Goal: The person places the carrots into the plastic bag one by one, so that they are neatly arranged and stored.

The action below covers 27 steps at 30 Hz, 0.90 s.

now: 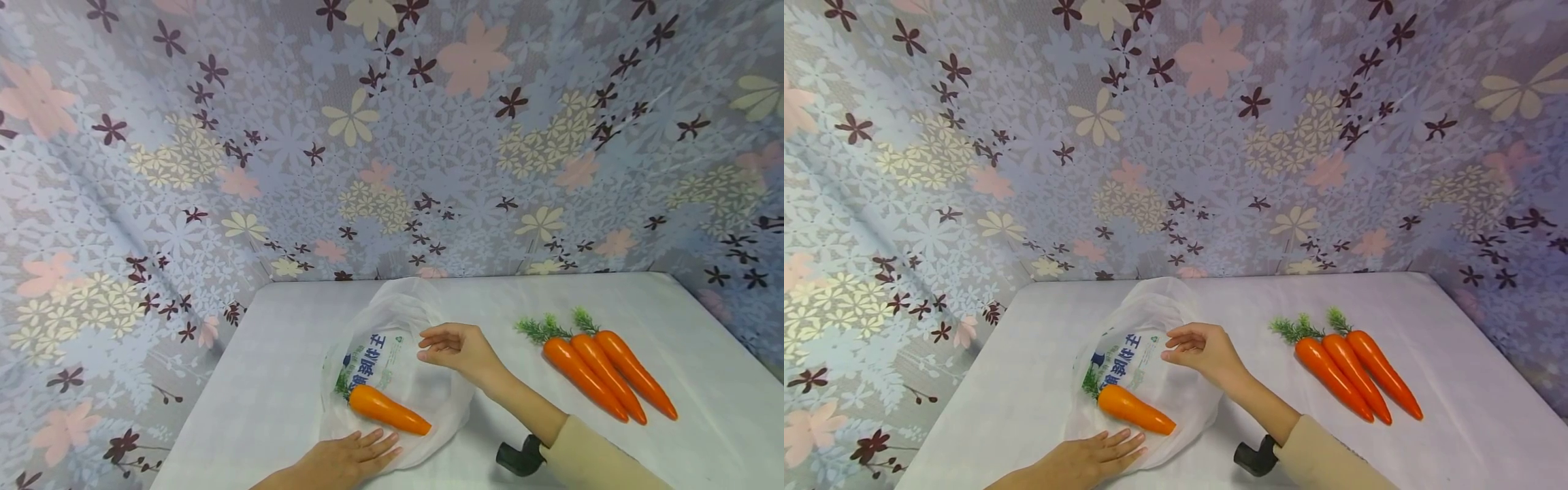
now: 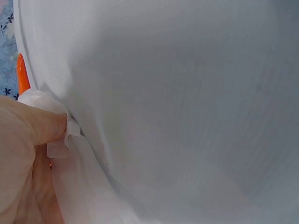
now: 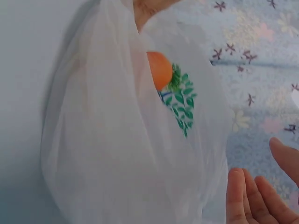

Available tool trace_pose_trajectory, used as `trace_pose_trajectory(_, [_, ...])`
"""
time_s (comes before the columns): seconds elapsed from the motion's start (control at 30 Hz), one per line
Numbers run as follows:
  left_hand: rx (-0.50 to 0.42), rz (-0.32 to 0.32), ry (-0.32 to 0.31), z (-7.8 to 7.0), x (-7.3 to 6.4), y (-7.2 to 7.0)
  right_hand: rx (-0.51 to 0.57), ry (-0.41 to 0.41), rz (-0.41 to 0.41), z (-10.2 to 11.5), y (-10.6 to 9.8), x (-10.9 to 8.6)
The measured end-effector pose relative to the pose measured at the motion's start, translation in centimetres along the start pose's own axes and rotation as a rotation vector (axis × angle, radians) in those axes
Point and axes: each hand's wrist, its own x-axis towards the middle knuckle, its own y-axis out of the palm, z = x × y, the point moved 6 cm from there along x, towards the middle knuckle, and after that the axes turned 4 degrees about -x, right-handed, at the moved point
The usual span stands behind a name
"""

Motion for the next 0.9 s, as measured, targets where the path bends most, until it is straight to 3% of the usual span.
trace_pose_trajectory(0.27, [-0.039,0.019,-0.011,0.1,0.1,0.2,-0.031,0.014,-0.078,-0.5,-3.0,-0.5])
trace_pose_trajectory(0.6, [0.032,-0.013,0.021,0.0,0.0,0.1,-0.09,0.045,-0.179,-1.7,-6.3,-1.8])
trace_pose_trajectory(0.9, [0.016,-0.009,0.026,0.2,-0.1,0.3,-0.128,0.041,-0.264,-2.7,-9.3,-3.5])
